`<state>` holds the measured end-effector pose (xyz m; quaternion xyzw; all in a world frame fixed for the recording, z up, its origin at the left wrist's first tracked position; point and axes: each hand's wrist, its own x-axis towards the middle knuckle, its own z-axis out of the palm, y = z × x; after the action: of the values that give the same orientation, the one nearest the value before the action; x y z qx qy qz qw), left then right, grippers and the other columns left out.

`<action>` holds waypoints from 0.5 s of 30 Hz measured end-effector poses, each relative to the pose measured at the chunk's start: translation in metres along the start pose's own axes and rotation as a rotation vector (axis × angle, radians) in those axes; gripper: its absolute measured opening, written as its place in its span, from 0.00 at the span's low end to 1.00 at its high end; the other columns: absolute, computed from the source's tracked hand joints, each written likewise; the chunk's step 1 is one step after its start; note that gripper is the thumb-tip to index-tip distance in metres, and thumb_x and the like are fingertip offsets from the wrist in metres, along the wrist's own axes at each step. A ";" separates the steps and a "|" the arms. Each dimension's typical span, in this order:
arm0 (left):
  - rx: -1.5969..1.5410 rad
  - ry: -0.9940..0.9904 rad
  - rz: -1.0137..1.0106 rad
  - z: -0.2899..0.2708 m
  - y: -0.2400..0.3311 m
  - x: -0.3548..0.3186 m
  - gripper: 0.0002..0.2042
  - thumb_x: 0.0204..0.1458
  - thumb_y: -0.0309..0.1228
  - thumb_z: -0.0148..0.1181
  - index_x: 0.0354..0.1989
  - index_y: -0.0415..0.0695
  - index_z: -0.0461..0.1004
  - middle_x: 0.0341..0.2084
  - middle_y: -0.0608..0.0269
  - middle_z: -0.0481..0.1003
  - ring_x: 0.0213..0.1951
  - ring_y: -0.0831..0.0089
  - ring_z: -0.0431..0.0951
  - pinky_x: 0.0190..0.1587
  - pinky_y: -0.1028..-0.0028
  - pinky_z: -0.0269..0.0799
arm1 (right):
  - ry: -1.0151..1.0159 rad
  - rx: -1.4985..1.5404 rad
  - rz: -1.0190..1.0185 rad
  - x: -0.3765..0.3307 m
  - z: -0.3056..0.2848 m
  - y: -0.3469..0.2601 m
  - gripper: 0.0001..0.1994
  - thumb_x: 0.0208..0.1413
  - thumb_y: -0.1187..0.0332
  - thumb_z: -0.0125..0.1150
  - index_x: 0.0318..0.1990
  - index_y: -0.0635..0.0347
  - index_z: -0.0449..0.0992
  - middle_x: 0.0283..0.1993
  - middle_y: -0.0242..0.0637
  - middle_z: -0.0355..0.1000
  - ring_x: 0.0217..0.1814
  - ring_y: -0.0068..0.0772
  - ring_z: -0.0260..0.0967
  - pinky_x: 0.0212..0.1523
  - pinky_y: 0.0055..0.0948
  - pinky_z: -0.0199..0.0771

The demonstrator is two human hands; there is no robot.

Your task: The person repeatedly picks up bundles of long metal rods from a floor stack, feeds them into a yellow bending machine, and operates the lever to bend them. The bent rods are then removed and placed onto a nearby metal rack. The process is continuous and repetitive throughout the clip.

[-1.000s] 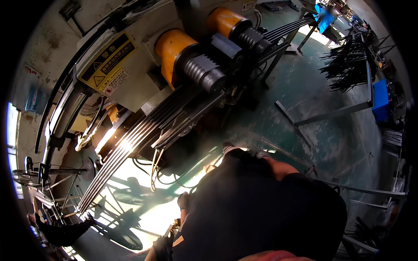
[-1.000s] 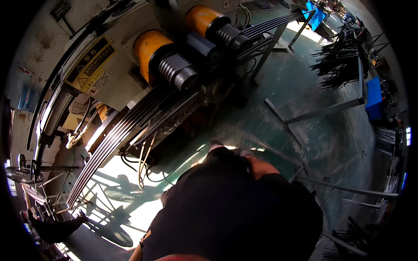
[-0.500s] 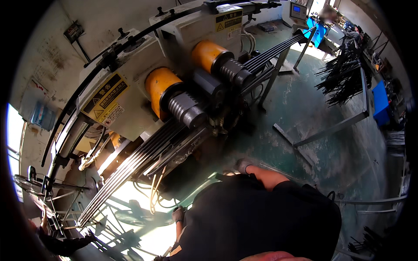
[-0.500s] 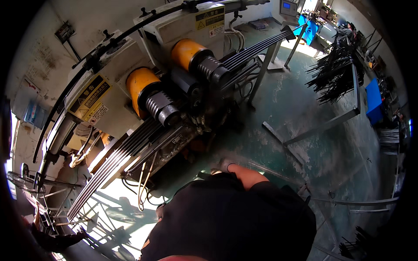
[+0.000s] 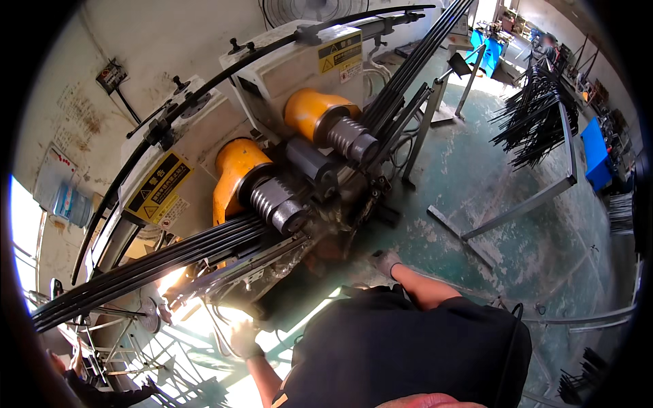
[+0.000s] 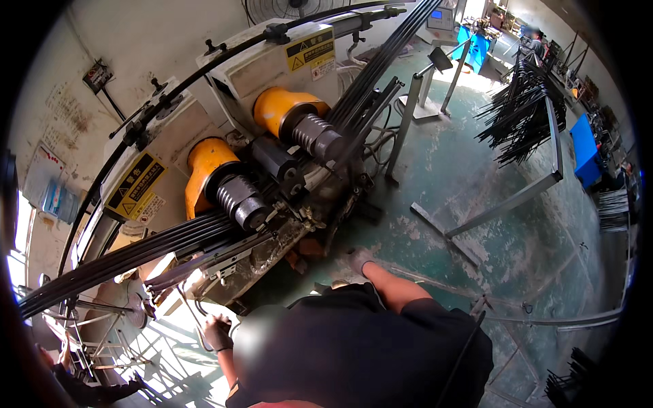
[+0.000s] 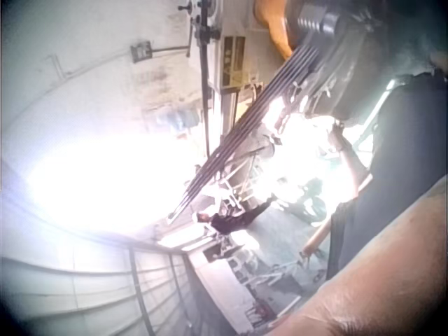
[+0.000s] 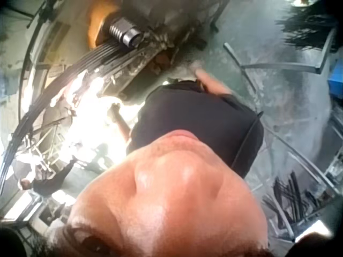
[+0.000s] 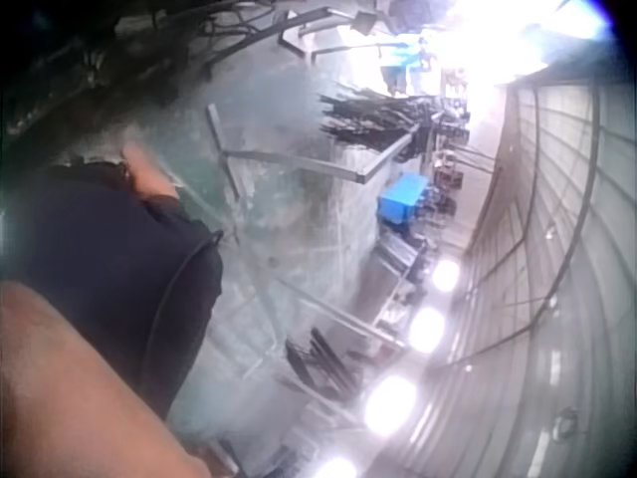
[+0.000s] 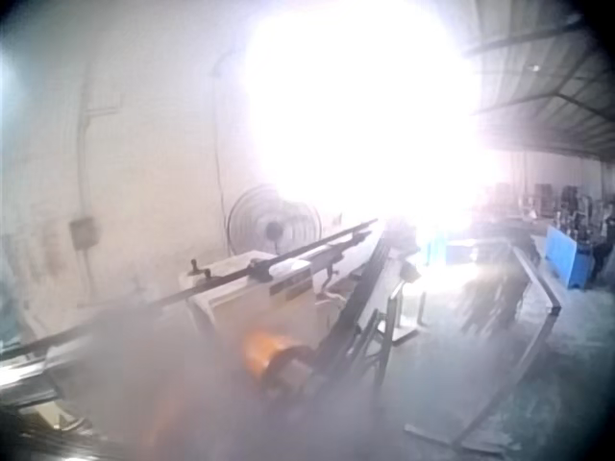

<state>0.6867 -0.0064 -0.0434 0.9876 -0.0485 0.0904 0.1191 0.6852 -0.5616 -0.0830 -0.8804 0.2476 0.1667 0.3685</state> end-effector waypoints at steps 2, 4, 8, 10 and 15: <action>-1.222 0.300 -0.558 -0.076 0.031 0.055 0.07 0.64 0.31 0.55 0.41 0.40 0.75 0.33 0.65 0.75 0.37 0.75 0.75 0.40 0.73 0.72 | 0.126 0.119 -0.074 -0.025 -0.050 -0.058 0.17 0.60 0.53 0.60 0.48 0.53 0.82 0.51 0.49 0.79 0.54 0.52 0.76 0.53 0.42 0.75; -1.269 0.510 -0.435 -0.158 0.071 0.102 0.12 0.67 0.36 0.55 0.43 0.38 0.75 0.34 0.66 0.75 0.38 0.77 0.75 0.42 0.73 0.73 | 0.219 0.241 -0.139 -0.039 -0.095 -0.113 0.17 0.60 0.55 0.61 0.49 0.56 0.82 0.52 0.49 0.79 0.55 0.50 0.76 0.53 0.39 0.75; -1.254 0.698 -0.087 -0.280 0.116 0.165 0.22 0.67 0.46 0.56 0.54 0.36 0.73 0.44 0.58 0.76 0.45 0.70 0.78 0.55 0.68 0.75 | 0.463 0.673 -0.314 -0.043 -0.124 -0.172 0.19 0.62 0.58 0.63 0.54 0.62 0.80 0.51 0.47 0.80 0.55 0.43 0.78 0.55 0.35 0.74; -1.290 0.756 0.013 -0.327 0.147 0.191 0.26 0.68 0.47 0.54 0.60 0.35 0.69 0.51 0.51 0.76 0.50 0.64 0.79 0.60 0.64 0.74 | 0.530 0.839 -0.328 -0.030 -0.128 -0.190 0.20 0.64 0.59 0.62 0.55 0.64 0.79 0.51 0.46 0.81 0.55 0.40 0.78 0.56 0.34 0.73; -1.291 0.599 0.257 -0.384 0.250 0.253 0.30 0.69 0.48 0.50 0.66 0.31 0.63 0.57 0.42 0.74 0.55 0.56 0.78 0.65 0.61 0.69 | 0.543 1.160 -0.418 0.014 -0.131 -0.213 0.22 0.65 0.57 0.59 0.56 0.68 0.78 0.53 0.48 0.80 0.58 0.37 0.76 0.58 0.33 0.70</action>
<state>0.8411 -0.1731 0.4287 0.6397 -0.1734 0.3239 0.6751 0.8301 -0.5331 0.1191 -0.5800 0.2053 -0.2952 0.7309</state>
